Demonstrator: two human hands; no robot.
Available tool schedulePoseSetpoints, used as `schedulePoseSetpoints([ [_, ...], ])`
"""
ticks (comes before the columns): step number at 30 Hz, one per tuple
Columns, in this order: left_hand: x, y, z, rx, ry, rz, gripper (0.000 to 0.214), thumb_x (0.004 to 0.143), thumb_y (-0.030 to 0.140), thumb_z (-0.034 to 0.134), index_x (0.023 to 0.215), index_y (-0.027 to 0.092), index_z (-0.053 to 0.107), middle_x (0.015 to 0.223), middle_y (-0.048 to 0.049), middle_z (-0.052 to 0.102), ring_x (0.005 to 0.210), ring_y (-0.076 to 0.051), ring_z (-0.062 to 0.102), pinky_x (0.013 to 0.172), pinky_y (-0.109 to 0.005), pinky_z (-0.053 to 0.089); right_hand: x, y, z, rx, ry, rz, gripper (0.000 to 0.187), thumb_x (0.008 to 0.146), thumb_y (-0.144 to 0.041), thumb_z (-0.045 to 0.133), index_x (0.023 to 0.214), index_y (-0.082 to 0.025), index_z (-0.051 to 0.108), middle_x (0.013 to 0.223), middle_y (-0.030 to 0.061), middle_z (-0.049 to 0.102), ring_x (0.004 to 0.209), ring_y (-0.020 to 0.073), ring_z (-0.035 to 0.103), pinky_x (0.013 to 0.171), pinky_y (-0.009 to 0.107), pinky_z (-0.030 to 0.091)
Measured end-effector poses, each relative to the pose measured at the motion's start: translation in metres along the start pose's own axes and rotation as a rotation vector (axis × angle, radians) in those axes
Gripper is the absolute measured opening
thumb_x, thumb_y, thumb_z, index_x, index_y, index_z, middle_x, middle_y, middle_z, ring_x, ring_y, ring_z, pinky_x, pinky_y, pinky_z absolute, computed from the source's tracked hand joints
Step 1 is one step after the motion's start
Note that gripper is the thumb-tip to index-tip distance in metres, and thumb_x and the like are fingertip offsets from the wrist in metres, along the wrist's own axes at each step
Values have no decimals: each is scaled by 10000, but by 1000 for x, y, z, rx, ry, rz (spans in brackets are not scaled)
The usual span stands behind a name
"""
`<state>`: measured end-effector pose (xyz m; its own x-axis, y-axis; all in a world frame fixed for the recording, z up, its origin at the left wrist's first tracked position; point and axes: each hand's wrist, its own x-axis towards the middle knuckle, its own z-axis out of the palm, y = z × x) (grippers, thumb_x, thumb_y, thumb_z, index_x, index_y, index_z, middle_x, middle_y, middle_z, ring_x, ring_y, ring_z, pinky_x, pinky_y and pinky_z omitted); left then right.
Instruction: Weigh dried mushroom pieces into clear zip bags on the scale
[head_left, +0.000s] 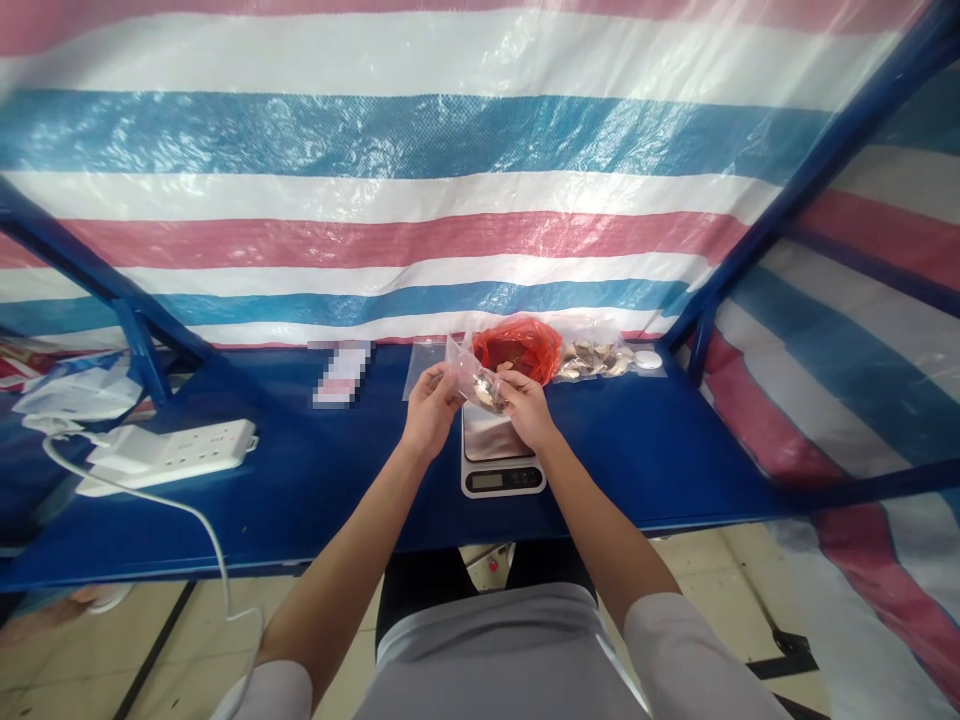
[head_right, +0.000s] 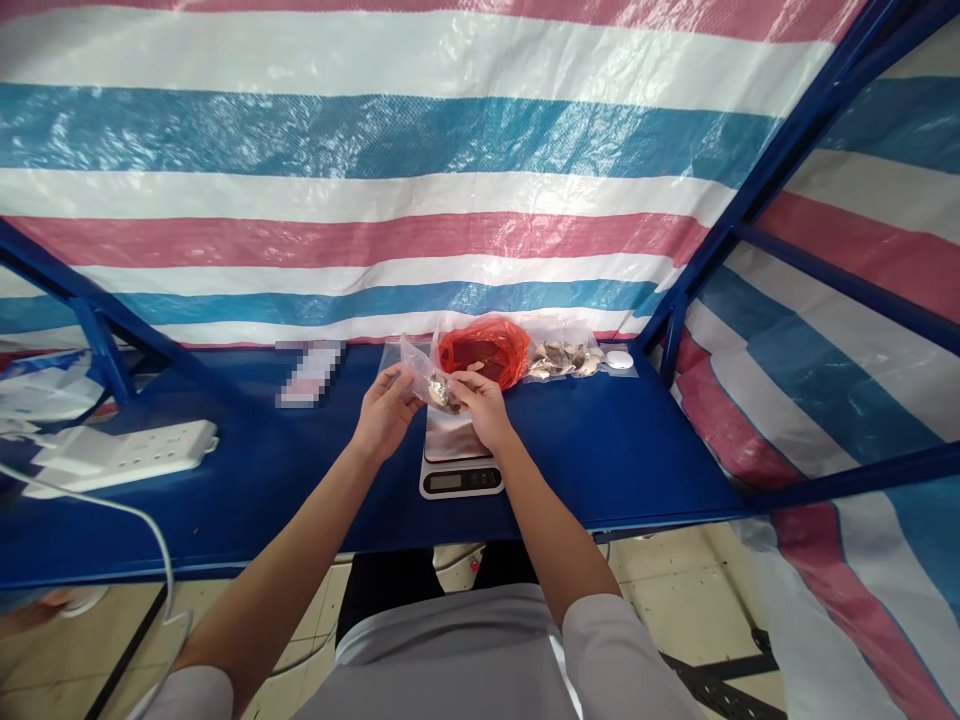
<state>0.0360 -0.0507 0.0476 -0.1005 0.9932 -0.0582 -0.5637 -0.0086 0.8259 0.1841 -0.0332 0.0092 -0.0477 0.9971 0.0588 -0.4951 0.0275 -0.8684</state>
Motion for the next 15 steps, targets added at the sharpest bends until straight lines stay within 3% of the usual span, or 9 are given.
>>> schedulePoseSetpoints([
  [3,3,7,-3,20,6,31,478,532,337,944,885,190,657,840,-2,708,734,-139,663,669,-271,543,1,-2,-3,-49,-4,30,393,591,-496,878,845,-213,777,761,-2,701,694,148,646,700,315,570],
  [9,13,27,-6,171,-46,161,434,563,412,927,830,182,674,770,13,667,676,-119,626,637,-262,541,1,-22,-3,-165,-101,38,377,664,-460,846,963,-234,804,965,21,767,888,210,723,903,393,590],
  [15,23,51,-18,430,-160,218,416,629,453,879,896,175,722,856,-16,704,657,-109,612,638,-247,527,8,-44,7,-213,-197,41,419,703,-518,816,1008,-232,783,1098,62,768,1075,268,708,903,402,602],
])
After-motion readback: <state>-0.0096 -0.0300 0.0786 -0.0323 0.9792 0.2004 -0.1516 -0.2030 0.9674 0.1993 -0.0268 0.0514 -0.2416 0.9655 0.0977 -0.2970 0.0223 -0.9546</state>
